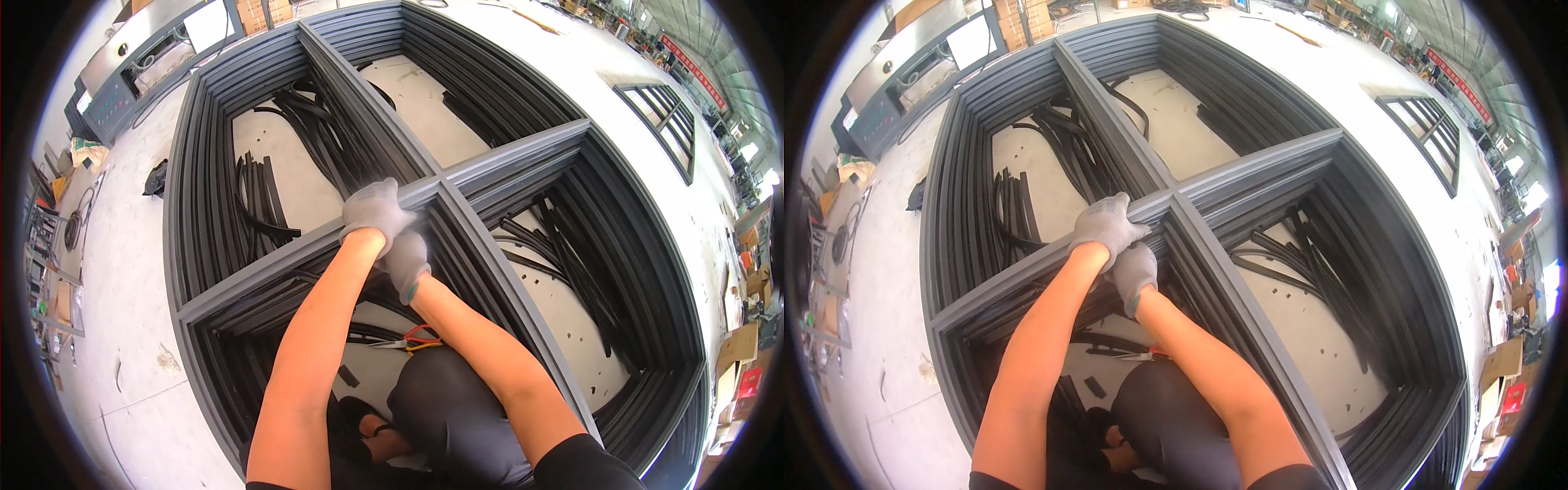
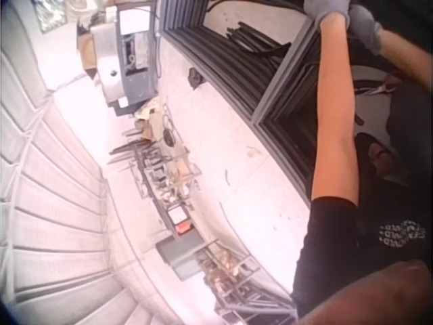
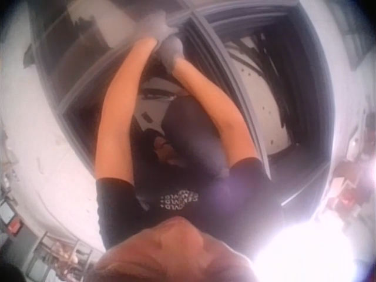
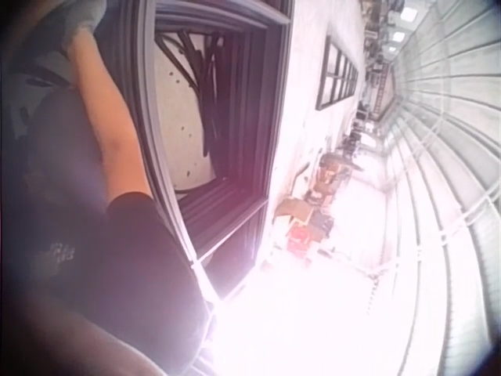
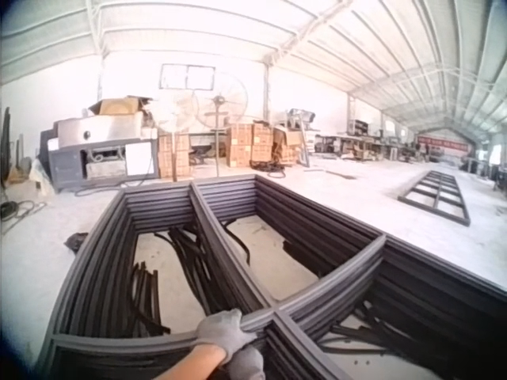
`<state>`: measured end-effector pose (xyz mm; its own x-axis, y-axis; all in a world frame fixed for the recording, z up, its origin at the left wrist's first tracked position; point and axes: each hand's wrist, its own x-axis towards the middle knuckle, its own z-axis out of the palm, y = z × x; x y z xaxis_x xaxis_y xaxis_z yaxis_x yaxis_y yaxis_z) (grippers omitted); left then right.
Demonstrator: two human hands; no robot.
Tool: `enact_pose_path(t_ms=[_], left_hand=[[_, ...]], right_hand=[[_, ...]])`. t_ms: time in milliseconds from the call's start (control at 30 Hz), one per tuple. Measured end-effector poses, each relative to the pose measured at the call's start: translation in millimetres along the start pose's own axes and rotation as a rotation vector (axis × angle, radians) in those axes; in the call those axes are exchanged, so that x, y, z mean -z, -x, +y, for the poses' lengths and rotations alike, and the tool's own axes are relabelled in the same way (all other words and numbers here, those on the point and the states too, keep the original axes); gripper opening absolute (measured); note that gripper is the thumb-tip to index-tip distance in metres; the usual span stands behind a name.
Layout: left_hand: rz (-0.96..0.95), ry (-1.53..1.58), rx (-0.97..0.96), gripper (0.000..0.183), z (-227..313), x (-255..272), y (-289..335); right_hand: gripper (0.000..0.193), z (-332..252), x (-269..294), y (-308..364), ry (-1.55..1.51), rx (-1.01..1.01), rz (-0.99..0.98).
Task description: The recorder is installing black rubber seal strips into the grooves of a large metal frame assembly.
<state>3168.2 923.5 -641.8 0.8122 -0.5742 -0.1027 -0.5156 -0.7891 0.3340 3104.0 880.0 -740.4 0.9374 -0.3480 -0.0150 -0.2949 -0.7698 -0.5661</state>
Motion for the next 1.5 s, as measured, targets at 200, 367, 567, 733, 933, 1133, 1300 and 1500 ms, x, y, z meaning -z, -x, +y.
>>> enact_pose_path(t_ms=[200, 367, 567, 733, 933, 1133, 1300, 1500], left_hand=[[-0.035, 0.089, -0.063, 0.054, -12, 6, 0], [0.020, 0.088, -0.082, 0.051, -10, -2, -6], [0.041, 0.053, -0.062, 0.052, -13, -4, -3], [0.057, -0.045, -0.042, 0.054, -5, -8, -3], [0.008, -0.097, 0.026, 0.055, 5, -7, -12], [-0.108, -0.074, 0.079, 0.056, 9, 6, -15], [-0.145, -0.120, 0.053, 0.056, 18, 0, -25], [-0.153, -0.180, 0.104, 0.057, 5, 4, -19]], right_hand=[[0.030, -23, 23, 15, -1.115, -0.489, -0.022], [0.032, 31, -33, -4, -0.602, 0.009, 0.136], [0.032, 23, -34, -7, -1.039, -0.223, 0.037], [0.018, 21, -16, -6, -0.165, 0.036, 0.050], [0.020, 29, -2, -12, 0.463, 0.232, -0.020], [0.031, 23, 11, -11, 0.502, 0.309, -0.225], [0.045, 78, -57, -26, -0.110, 0.027, 0.145], [0.044, 18, -4, -8, -0.241, -0.096, -0.014]])
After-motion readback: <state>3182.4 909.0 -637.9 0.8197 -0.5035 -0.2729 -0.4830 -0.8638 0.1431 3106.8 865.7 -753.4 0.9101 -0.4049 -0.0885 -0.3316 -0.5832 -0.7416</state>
